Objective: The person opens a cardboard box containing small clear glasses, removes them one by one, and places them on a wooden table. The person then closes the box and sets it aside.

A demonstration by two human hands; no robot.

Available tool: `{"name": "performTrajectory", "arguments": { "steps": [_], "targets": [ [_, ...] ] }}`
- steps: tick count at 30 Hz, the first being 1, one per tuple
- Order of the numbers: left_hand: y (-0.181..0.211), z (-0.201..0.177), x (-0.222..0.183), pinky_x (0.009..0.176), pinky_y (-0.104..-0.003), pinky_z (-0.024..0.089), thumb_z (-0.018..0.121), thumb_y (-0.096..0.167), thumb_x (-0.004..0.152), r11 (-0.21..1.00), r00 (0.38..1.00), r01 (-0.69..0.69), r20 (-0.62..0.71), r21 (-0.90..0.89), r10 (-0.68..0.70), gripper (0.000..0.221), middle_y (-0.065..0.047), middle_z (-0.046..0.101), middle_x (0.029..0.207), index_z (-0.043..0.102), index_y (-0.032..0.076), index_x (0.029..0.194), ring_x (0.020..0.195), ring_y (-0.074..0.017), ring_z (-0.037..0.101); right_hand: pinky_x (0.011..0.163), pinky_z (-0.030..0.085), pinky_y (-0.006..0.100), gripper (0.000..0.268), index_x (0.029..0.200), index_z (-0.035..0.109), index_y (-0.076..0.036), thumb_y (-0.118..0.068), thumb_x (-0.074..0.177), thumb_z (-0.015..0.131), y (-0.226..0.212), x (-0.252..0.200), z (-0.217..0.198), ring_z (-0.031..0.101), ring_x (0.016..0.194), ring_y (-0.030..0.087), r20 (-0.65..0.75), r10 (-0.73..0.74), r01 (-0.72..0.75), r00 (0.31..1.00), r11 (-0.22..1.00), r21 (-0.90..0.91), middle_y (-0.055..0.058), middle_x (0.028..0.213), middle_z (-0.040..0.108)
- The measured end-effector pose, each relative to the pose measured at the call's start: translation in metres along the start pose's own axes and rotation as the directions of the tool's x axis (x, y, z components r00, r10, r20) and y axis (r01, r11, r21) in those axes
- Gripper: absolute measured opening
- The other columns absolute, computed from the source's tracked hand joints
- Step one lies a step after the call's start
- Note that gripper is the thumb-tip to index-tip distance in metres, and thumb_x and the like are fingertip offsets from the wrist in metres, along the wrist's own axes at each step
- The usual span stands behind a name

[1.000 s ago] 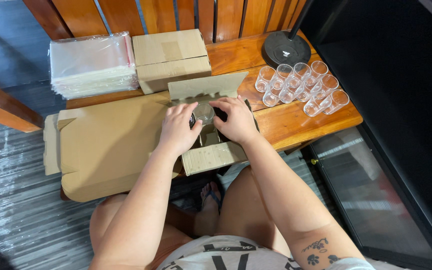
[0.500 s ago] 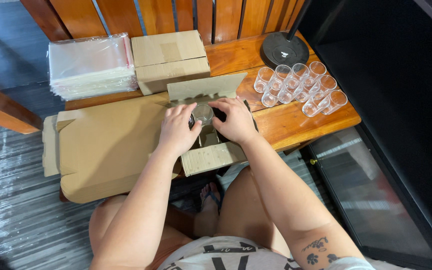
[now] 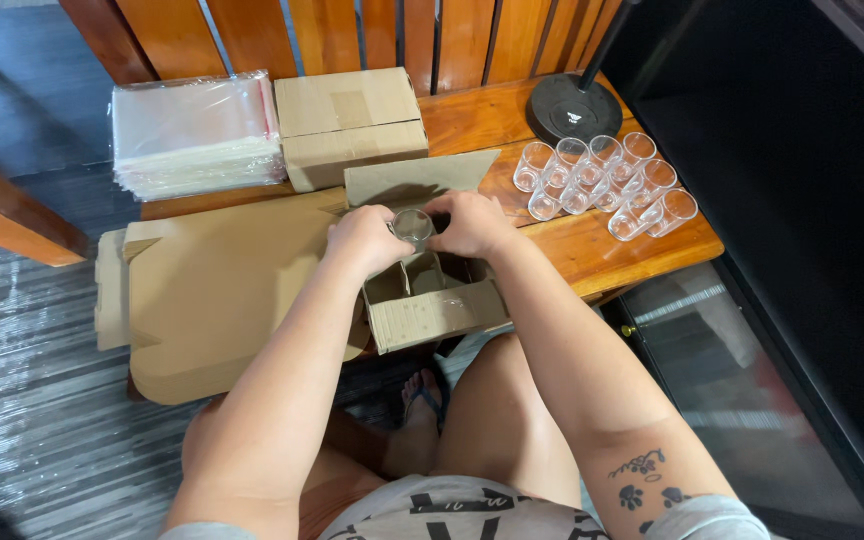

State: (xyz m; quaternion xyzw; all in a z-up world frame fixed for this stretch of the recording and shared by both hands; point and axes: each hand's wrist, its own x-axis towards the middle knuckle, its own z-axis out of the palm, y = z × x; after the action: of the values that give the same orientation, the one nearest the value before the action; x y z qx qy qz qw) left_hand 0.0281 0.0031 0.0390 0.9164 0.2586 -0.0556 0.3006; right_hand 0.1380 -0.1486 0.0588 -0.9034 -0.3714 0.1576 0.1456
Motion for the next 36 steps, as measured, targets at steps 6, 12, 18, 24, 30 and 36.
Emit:
{"name": "performTrajectory", "arguments": {
  "steps": [6, 12, 18, 24, 30, 36],
  "targets": [
    [0.005, -0.011, -0.015, 0.121, -0.055, 0.03, 0.078, 0.038, 0.077, 0.996, 0.998, -0.043, -0.055, -0.074, 0.039, 0.058, 0.0, 0.073, 0.127, 0.069, 0.021, 0.132, 0.133, -0.0248, 0.06, 0.113, 0.036, 0.044, 0.055, 0.124, 0.07, -0.04, -0.045, 0.071, 0.083, 0.002, -0.001, 0.001, 0.058, 0.133, 0.014, -0.042, 0.026, -0.021, 0.999, 0.992, 0.121, -0.017, 0.126, 0.071],
    [0.013, -0.024, -0.034, 0.115, -0.048, 0.039, 0.082, 0.03, 0.083, 0.958, 0.956, -0.242, -0.208, -0.153, 0.209, 0.054, -0.005, 0.073, 0.122, 0.067, 0.013, 0.132, 0.124, -0.0244, 0.066, 0.113, 0.047, 0.044, 0.058, 0.125, 0.071, -0.033, -0.039, 0.07, 0.088, 0.006, -0.012, -0.003, 0.062, 0.13, 0.023, -0.231, -0.07, 0.146, 0.97, 0.933, 0.33, -0.004, 0.124, 0.074],
    [0.034, -0.031, -0.048, 0.102, -0.041, 0.055, 0.084, 0.017, 0.084, 0.821, 0.895, -0.432, -0.289, -0.373, 0.34, 0.056, -0.01, 0.067, 0.127, 0.063, 0.01, 0.136, 0.118, -0.0279, 0.07, 0.108, 0.05, 0.035, 0.055, 0.125, 0.073, -0.018, -0.015, 0.073, 0.093, 0.015, -0.048, -0.026, 0.066, 0.123, 0.015, -0.468, -0.164, 0.416, 0.868, 0.755, 0.507, 0.0, 0.12, 0.077],
    [0.077, -0.005, -0.046, 0.093, -0.034, 0.06, 0.087, 0.014, 0.08, 0.714, 0.874, -0.485, -0.314, -0.506, 0.372, 0.059, -0.014, 0.066, 0.121, 0.064, 0.006, 0.134, 0.11, -0.0302, 0.073, 0.097, 0.058, 0.031, 0.065, 0.132, 0.065, -0.002, 0.007, 0.072, 0.09, 0.048, -0.078, -0.021, 0.067, 0.116, 0.016, -0.524, -0.042, 0.469, 0.85, 0.511, 0.72, 0.009, 0.12, 0.074],
    [0.123, 0.063, -0.021, 0.085, -0.031, 0.064, 0.089, 0.017, 0.078, 0.697, 0.862, -0.507, -0.314, -0.508, 0.399, 0.06, -0.015, 0.068, 0.113, 0.067, 0.008, 0.133, 0.103, -0.0311, 0.074, 0.094, 0.059, 0.029, 0.079, 0.135, 0.065, -0.003, 0.008, 0.062, 0.095, 0.111, -0.095, 0.0, 0.068, 0.11, 0.015, -0.636, 0.131, 0.475, 0.76, 0.556, 0.682, 0.007, 0.118, 0.072],
    [0.162, 0.134, 0.014, 0.089, -0.034, 0.064, 0.088, 0.032, 0.076, 0.781, 0.842, -0.535, -0.283, -0.323, 0.459, 0.061, -0.007, 0.068, 0.112, 0.069, 0.016, 0.132, 0.105, -0.0231, 0.075, 0.091, 0.061, 0.034, 0.073, 0.136, 0.066, -0.002, 0.011, 0.068, 0.091, 0.163, -0.104, 0.029, 0.066, 0.104, 0.018, -0.708, 0.339, 0.469, 0.619, 0.563, 0.68, 0.01, 0.113, 0.07]
  ]
}}
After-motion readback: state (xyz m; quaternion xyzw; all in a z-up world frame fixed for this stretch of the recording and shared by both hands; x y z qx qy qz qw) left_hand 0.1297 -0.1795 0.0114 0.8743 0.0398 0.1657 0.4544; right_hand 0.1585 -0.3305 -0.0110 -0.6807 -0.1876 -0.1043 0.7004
